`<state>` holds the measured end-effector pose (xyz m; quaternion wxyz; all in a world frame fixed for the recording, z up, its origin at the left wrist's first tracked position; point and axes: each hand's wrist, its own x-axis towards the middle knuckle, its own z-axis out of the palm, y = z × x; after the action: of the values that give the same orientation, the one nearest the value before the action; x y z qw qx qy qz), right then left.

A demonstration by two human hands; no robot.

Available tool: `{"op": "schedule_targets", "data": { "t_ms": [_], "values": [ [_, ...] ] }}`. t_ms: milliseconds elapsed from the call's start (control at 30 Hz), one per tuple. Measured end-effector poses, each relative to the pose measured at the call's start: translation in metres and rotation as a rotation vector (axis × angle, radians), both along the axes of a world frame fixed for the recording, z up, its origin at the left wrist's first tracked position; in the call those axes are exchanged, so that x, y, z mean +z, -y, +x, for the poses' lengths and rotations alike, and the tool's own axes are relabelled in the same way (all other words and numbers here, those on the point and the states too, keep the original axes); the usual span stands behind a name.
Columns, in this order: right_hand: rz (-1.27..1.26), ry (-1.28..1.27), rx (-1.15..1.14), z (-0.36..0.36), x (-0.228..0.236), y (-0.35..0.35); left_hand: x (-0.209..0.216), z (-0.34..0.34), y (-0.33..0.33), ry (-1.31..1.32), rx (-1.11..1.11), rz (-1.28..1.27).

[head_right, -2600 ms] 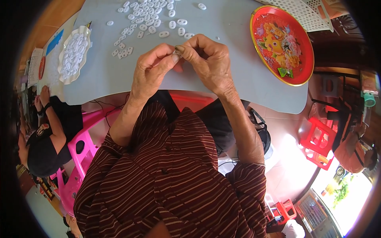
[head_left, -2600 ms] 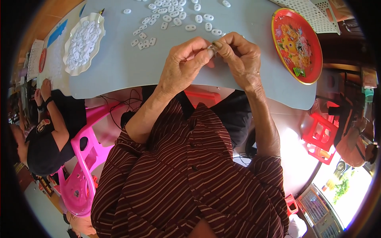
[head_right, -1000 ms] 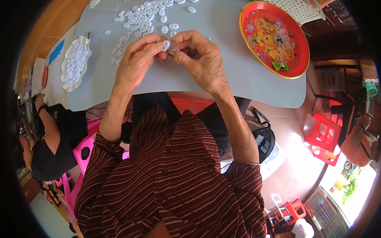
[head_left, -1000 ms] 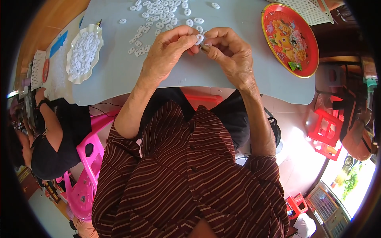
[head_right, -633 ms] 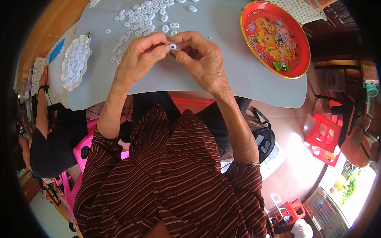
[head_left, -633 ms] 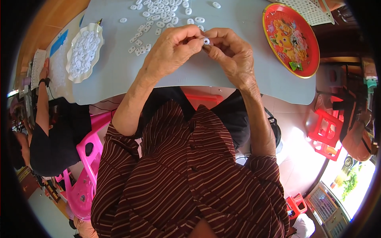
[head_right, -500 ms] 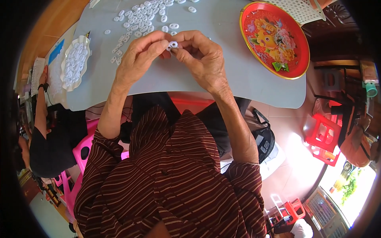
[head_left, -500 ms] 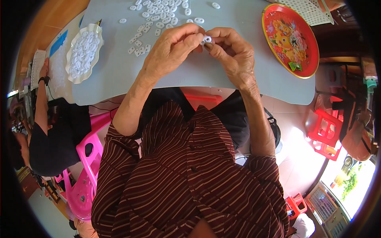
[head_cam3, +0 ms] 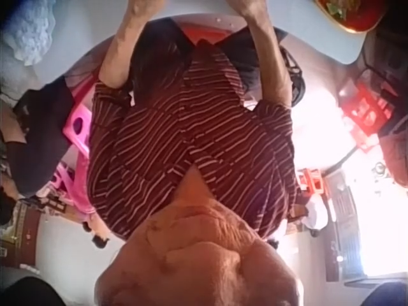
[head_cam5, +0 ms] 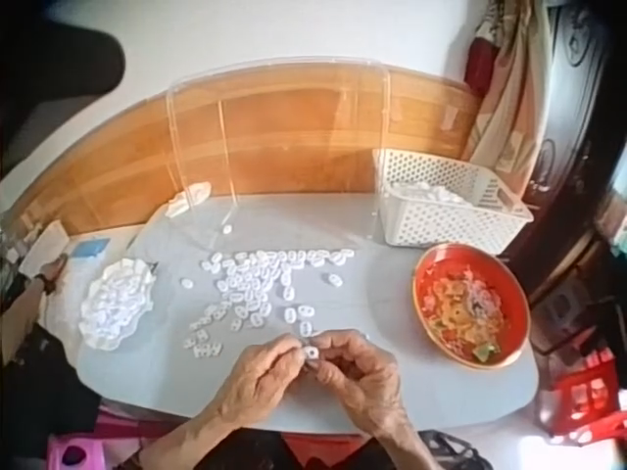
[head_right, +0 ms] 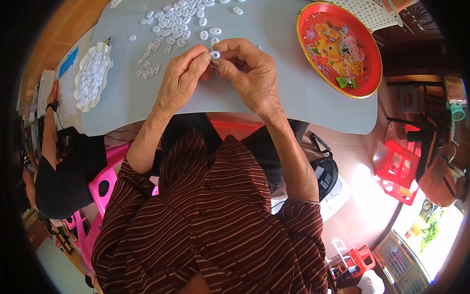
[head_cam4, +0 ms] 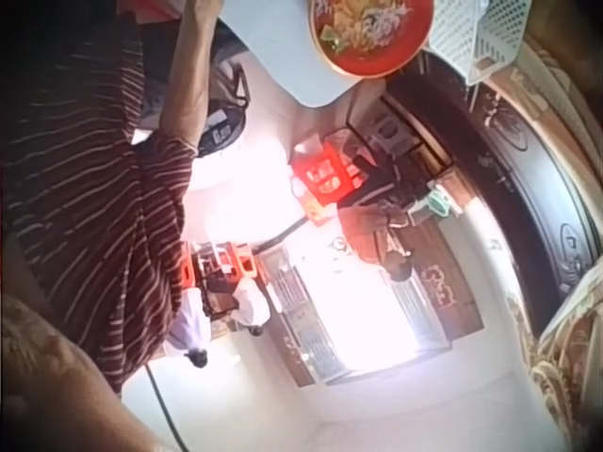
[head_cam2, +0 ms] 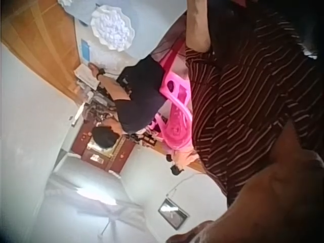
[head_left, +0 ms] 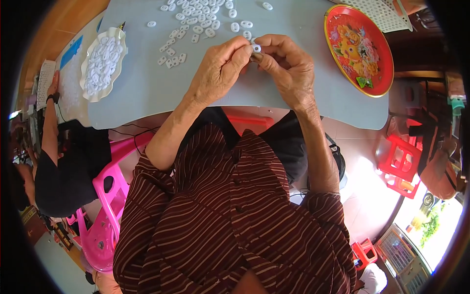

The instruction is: Assembling small white plastic components by hand.

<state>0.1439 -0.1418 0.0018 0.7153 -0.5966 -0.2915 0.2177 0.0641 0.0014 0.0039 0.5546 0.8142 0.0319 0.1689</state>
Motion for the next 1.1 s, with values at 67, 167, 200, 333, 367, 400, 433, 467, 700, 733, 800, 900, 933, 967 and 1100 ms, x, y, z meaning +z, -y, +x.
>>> {"op": "schedule_targets", "data": {
  "t_ms": [67, 167, 200, 333, 367, 400, 433, 467, 700, 733, 800, 900, 933, 967, 1100],
  "values": [
    [-0.015, -0.012, 0.0, 0.0, -0.003, -0.001, 0.002, 0.0, 0.002, -0.009, 0.016, -0.019],
    [0.043, 0.023, 0.033, 0.001, -0.011, -0.002, 0.0, 0.001, 0.002, -0.014, 0.038, -0.043],
    [-0.011, 0.075, 0.014, -0.001, -0.009, -0.002, -0.001, 0.001, 0.001, -0.01, 0.048, -0.048],
    [-0.102, 0.202, -0.04, -0.002, -0.006, -0.003, 0.0, 0.001, 0.0, -0.036, 0.021, -0.029],
    [-0.102, 0.201, -0.041, -0.003, -0.006, -0.003, 0.0, 0.001, 0.0, -0.033, 0.023, -0.018],
    [-0.133, 0.245, -0.055, -0.003, -0.006, -0.002, 0.0, 0.001, 0.001, -0.03, 0.025, -0.007],
    [-0.164, 0.289, -0.07, -0.003, -0.006, -0.002, 0.0, 0.002, 0.001, -0.03, 0.023, -0.007],
    [-0.164, 0.289, -0.071, -0.003, -0.005, -0.001, -0.001, 0.002, 0.001, -0.029, 0.021, -0.006],
    [-0.219, 0.376, -0.044, -0.006, 0.005, 0.002, 0.002, -0.003, 0.003, -0.078, -0.003, -0.003],
    [-0.217, 0.404, -0.04, -0.006, 0.006, 0.002, 0.002, -0.003, 0.003, -0.077, -0.004, -0.003],
    [-0.213, 0.419, -0.042, -0.006, 0.007, 0.002, 0.003, -0.003, 0.002, -0.074, 0.006, 0.024],
    [-0.206, 0.429, -0.044, -0.007, 0.006, 0.002, 0.001, -0.003, 0.001, -0.063, -0.022, 0.021],
    [-0.203, 0.425, -0.046, -0.008, 0.005, 0.002, -0.001, -0.003, 0.001, -0.064, -0.02, 0.021],
    [-0.202, 0.424, -0.044, -0.008, 0.003, 0.001, -0.004, -0.003, 0.0, -0.061, -0.028, 0.001],
    [-0.173, 0.433, -0.075, -0.007, 0.003, 0.002, -0.001, -0.002, 0.001, -0.094, -0.065, -0.05]
  ]
}}
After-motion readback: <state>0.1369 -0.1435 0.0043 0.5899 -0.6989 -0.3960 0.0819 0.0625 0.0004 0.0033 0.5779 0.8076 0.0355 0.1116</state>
